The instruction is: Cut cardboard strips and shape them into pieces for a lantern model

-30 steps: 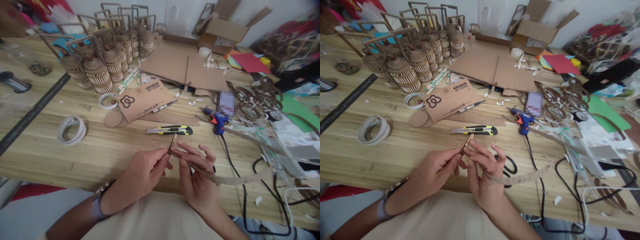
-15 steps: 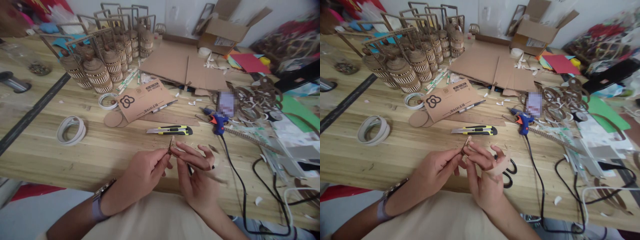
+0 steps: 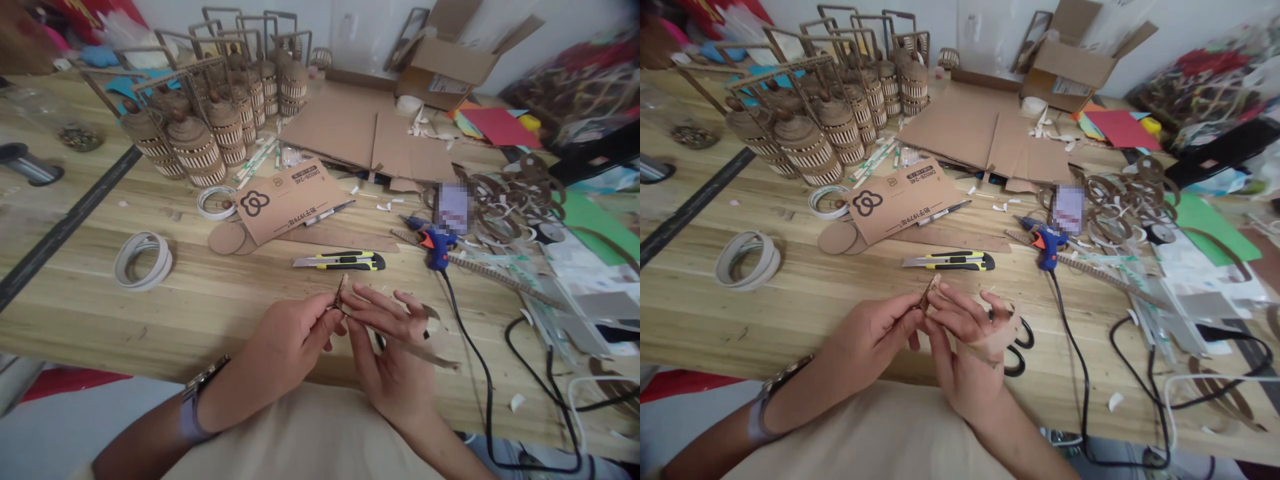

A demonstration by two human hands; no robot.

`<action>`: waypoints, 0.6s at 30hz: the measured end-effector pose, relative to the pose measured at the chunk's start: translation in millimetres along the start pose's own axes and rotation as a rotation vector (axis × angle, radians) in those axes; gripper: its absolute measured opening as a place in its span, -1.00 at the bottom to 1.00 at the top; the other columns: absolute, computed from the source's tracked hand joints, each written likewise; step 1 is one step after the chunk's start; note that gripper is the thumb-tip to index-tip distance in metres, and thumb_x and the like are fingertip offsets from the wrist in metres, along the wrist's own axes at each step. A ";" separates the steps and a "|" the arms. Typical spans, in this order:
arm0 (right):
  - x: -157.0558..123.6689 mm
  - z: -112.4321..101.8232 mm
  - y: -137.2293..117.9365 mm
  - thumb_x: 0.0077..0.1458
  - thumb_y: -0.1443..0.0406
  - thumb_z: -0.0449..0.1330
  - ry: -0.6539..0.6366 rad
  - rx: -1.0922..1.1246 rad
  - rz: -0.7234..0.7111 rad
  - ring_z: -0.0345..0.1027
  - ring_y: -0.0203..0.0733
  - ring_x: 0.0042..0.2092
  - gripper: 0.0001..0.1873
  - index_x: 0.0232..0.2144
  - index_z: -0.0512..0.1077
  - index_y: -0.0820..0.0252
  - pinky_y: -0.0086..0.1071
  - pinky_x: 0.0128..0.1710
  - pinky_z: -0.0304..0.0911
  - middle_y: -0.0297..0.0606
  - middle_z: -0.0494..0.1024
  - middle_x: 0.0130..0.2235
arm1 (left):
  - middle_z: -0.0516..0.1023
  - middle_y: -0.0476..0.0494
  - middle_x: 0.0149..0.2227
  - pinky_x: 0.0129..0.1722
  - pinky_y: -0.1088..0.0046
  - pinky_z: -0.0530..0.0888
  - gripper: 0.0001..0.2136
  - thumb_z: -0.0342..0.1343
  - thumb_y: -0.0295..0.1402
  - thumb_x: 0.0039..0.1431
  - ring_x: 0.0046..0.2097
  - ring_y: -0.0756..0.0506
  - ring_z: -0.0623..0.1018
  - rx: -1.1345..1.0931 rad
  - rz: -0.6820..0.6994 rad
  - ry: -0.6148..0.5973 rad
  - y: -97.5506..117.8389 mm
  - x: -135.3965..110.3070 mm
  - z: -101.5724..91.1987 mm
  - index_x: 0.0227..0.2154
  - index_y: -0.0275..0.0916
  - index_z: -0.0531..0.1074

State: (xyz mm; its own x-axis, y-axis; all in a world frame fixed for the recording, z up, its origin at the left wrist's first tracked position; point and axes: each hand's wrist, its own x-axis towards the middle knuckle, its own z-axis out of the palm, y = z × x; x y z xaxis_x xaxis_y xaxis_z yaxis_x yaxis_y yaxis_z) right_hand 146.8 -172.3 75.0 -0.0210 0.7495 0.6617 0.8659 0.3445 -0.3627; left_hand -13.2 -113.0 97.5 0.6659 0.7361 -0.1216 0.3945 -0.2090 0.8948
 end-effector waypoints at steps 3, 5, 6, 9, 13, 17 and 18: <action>-0.9 -0.8 1.5 0.19 0.48 0.12 0.001 0.041 0.007 0.57 -0.20 -0.10 -0.78 -0.18 0.30 0.08 -0.18 0.07 0.13 -0.36 0.68 -0.24 | 0.53 0.02 -0.49 -0.43 0.53 0.33 -0.71 -0.15 -0.29 0.41 -0.45 0.02 0.51 -0.008 0.025 -0.005 -0.1 -0.9 0.8 -0.36 -0.22 0.42; -2.0 -0.7 2.0 0.19 0.48 0.11 0.027 0.089 0.037 0.56 -0.19 -0.09 -0.77 -0.17 0.30 0.08 -0.15 0.08 0.13 -0.36 0.68 -0.25 | 0.56 0.02 -0.47 -0.42 0.55 0.34 -0.71 -0.14 -0.30 0.41 -0.45 0.03 0.51 -0.042 0.035 -0.016 -0.8 -0.8 0.7 -0.34 -0.22 0.45; -2.5 -0.5 2.0 0.19 0.48 0.11 0.044 0.107 0.048 0.56 -0.18 -0.08 -0.77 -0.17 0.29 0.08 -0.14 0.09 0.12 -0.37 0.68 -0.27 | 0.57 0.02 -0.45 -0.41 0.55 0.35 -0.71 -0.14 -0.30 0.41 -0.44 0.03 0.52 -0.068 0.036 -0.024 -1.2 -0.4 0.5 -0.33 -0.22 0.45; -2.8 0.4 0.6 0.18 0.50 0.12 0.046 0.115 0.033 0.55 -0.19 -0.06 -0.77 -0.20 0.29 0.09 -0.15 0.11 0.09 -0.37 0.68 -0.28 | 0.60 0.01 -0.39 -0.39 0.56 0.37 -0.75 -0.09 -0.27 0.39 -0.40 0.02 0.54 -0.112 0.022 -0.030 -2.5 1.6 -0.4 -0.30 -0.22 0.46; -0.6 0.7 -1.1 0.19 0.47 0.13 0.003 0.088 0.015 0.55 -0.17 -0.07 -0.82 -0.24 0.31 0.06 -0.15 0.10 0.08 -0.39 0.69 -0.25 | 0.54 0.02 -0.46 -0.42 0.55 0.36 -0.75 -0.08 -0.24 0.38 -0.42 0.01 0.53 -0.081 0.007 -0.004 -2.8 4.3 -1.2 -0.31 -0.22 0.43; 0.9 0.5 -0.5 0.18 0.43 0.17 0.004 0.052 0.017 0.56 -0.16 -0.09 -0.84 -0.27 0.33 0.05 -0.15 0.07 0.09 -0.39 0.69 -0.24 | 0.52 0.02 -0.48 -0.43 0.54 0.35 -0.74 -0.11 -0.27 0.40 -0.43 0.01 0.51 -0.014 0.021 0.034 -1.5 3.3 -0.3 -0.33 -0.22 0.43; 0.9 0.5 -0.1 0.18 0.46 0.16 0.005 0.055 0.018 0.57 -0.16 -0.10 -0.81 -0.25 0.33 0.05 -0.15 0.07 0.09 -0.40 0.69 -0.24 | 0.52 0.03 -0.49 -0.43 0.54 0.35 -0.73 -0.11 -0.27 0.40 -0.44 0.01 0.51 0.000 0.024 0.044 -1.3 2.6 0.2 -0.34 -0.22 0.42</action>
State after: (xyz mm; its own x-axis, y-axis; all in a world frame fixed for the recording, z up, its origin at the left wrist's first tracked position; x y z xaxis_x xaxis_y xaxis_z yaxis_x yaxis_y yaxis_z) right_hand 146.5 -171.4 75.3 -0.0029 0.7532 0.6578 0.8373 0.3614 -0.4102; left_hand -11.9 -110.9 95.9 0.6466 0.7584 -0.0814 0.3787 -0.2265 0.8974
